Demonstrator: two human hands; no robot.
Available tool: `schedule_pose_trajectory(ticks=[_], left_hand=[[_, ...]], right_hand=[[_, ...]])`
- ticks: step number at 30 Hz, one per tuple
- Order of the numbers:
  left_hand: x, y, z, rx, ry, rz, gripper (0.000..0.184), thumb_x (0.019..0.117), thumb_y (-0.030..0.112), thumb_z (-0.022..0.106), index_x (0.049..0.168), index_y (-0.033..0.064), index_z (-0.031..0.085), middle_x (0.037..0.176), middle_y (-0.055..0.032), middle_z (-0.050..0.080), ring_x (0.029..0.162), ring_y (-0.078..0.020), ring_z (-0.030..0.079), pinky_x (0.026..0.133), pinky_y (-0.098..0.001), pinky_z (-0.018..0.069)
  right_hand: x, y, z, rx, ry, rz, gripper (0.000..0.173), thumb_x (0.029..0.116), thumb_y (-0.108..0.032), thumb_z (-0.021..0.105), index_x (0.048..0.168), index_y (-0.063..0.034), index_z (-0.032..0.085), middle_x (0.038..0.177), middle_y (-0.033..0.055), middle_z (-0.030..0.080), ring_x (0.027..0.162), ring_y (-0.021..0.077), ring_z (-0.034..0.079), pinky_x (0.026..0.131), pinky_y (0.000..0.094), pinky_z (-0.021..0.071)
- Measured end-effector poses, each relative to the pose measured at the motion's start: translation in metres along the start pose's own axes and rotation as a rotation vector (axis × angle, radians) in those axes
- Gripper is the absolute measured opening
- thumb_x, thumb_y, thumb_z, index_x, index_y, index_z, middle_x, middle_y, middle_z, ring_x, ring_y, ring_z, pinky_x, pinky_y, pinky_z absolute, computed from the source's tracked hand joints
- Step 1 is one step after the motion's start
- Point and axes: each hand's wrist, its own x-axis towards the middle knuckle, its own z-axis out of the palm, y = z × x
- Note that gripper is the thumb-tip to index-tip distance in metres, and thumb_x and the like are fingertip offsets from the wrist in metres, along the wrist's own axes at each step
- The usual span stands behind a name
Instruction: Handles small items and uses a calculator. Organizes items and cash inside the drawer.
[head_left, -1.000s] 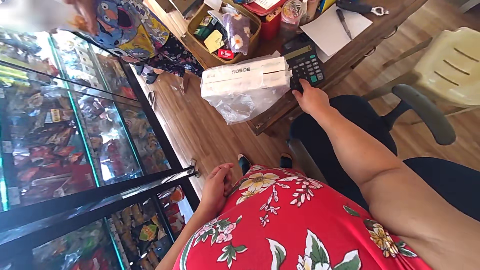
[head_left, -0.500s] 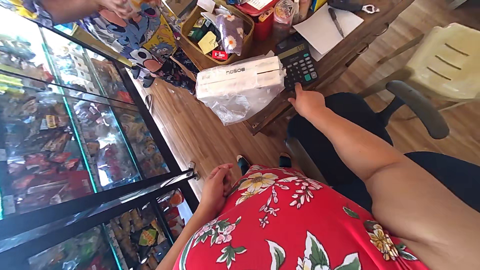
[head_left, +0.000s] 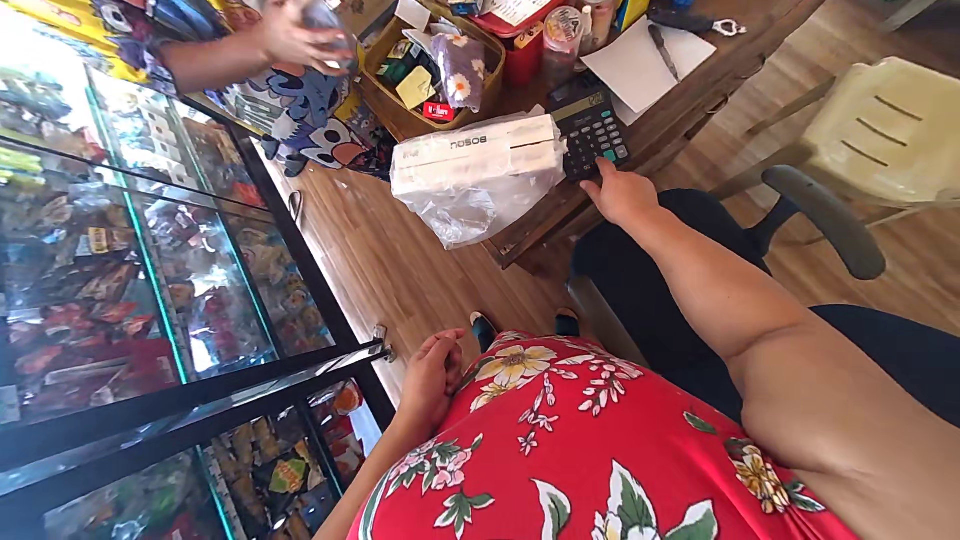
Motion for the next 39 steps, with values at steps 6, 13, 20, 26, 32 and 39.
schedule_pose_trajectory(ticks=[6,13,20,26,32,39], left_hand=[[-0.002,0.001,0.000,-0.024,0.014,-0.003,0.030,0.1100,0.010,0.034,0.110,0.0012,0.062,0.060,0.0035,0.049,0.039,-0.0001,0.034,0.036,-0.0139,0.0306],[0.002,0.003,0.001,-0.016,-0.005,-0.009,0.029,0.1102,0.011,0.035,0.111,0.0005,0.062,0.062,0.0031,0.049,0.040,-0.0007,0.035,0.037,-0.0144,0.0323],[0.004,0.006,-0.001,-0.011,0.012,-0.017,0.028,0.1102,0.011,0.036,0.112,0.0005,0.062,0.061,0.0032,0.049,0.040,-0.0005,0.036,0.037,-0.0140,0.0321],[0.007,0.006,-0.001,-0.008,0.002,-0.023,0.029,0.1102,0.012,0.035,0.111,0.0011,0.062,0.061,0.0031,0.049,0.040,-0.0007,0.036,0.037,-0.0143,0.0318],[0.007,0.009,-0.002,0.009,0.008,-0.029,0.029,0.1102,0.011,0.035,0.111,0.0010,0.062,0.062,0.0032,0.049,0.040,-0.0006,0.036,0.037,-0.0143,0.0327],[0.010,0.009,-0.002,0.012,-0.011,-0.024,0.029,0.1103,0.011,0.035,0.110,0.0012,0.062,0.061,0.0032,0.049,0.040,-0.0006,0.035,0.037,-0.0143,0.0319]], right_hand=[[0.018,0.020,-0.021,0.057,0.052,0.085,0.060,0.1089,-0.047,0.044,0.155,-0.0102,0.039,0.121,0.0307,0.067,0.115,0.0518,0.064,0.093,0.0679,0.0480],[0.023,0.010,-0.018,0.055,-0.015,0.012,0.063,0.1081,-0.050,0.045,0.160,-0.0156,0.035,0.125,0.0313,0.065,0.116,0.0528,0.063,0.094,0.0696,0.0469],[0.028,0.001,-0.017,0.075,-0.036,0.051,0.065,0.1072,-0.053,0.044,0.157,-0.0128,0.038,0.129,0.0288,0.064,0.121,0.0495,0.062,0.097,0.0670,0.0472],[0.027,-0.018,-0.008,0.091,-0.037,-0.022,0.061,0.1081,-0.049,0.045,0.159,-0.0167,0.037,0.127,0.0274,0.066,0.120,0.0489,0.062,0.097,0.0668,0.0468],[0.022,-0.014,-0.010,0.127,-0.028,0.026,0.061,0.1079,-0.051,0.044,0.157,-0.0149,0.039,0.127,0.0269,0.066,0.119,0.0478,0.063,0.097,0.0660,0.0474],[0.016,-0.013,-0.006,0.128,-0.035,0.047,0.061,0.1078,-0.050,0.045,0.157,-0.0152,0.040,0.126,0.0263,0.067,0.118,0.0472,0.064,0.096,0.0648,0.0482]])
